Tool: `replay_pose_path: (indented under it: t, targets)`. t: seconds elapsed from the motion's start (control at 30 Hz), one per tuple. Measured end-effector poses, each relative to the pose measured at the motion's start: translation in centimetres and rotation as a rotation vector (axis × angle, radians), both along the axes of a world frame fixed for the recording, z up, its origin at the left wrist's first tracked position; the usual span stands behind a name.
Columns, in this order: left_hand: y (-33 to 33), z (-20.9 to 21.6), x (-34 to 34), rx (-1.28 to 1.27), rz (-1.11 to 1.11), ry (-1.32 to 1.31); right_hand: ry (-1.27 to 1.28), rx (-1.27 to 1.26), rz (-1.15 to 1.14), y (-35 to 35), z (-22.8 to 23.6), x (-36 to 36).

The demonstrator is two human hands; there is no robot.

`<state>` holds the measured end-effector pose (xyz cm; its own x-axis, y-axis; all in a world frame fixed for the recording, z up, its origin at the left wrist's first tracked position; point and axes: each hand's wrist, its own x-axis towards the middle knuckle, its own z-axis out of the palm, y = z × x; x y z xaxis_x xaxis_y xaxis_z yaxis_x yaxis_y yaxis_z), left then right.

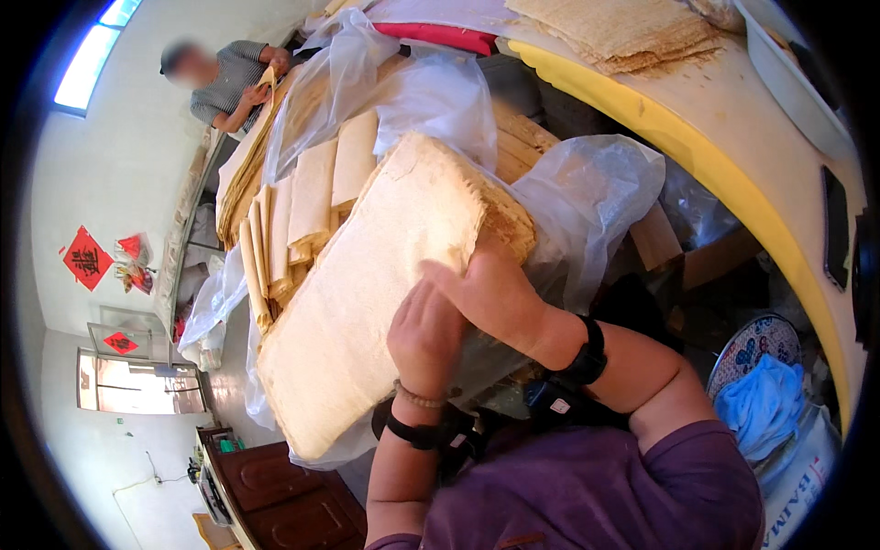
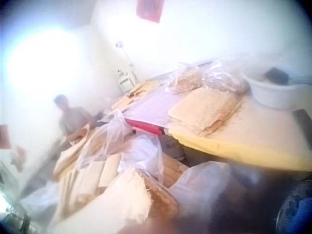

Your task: The person peels and folds individual large thin beige sheets from a thick stack by hand.

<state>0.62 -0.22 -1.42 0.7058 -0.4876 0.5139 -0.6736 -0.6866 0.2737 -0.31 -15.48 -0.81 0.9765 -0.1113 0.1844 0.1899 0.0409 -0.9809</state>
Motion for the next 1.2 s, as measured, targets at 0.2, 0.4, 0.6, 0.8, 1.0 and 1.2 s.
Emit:
replay_pose_path:
  t: [0.2, 0.4, 0.6, 0.8, 1.0, 1.2]
  targets:
    - [0.7, 1.6, -0.4, 0.215, -0.048, 0.297, -0.347, -0.523, -0.427, 0.9, -1.4, 0.5]
    - [1.6, -0.4, 1.0, -0.313, -0.189, 0.342, -0.120, -0.103, -0.269, -0.1, -2.3, 1.7]
    - [1.9, -0.2, 1.2, -0.213, -0.151, 0.360, -0.392, -0.311, -0.400, -0.4, -1.4, 1.6]
    - [2.1, -0.7, 1.2, -0.235, -0.126, 0.407, -0.422, -0.155, -0.317, -0.4, -2.1, 1.6]
    - [2.3, -0.4, 0.9, -0.221, -0.175, 0.340, 0.203, 0.353, 0.101, -5.1, -1.1, 1.2]
    - [1.8, 0.9, 0.3, -0.075, -0.154, 0.314, 0.163, 0.330, 0.332, -6.9, -2.3, 1.0]
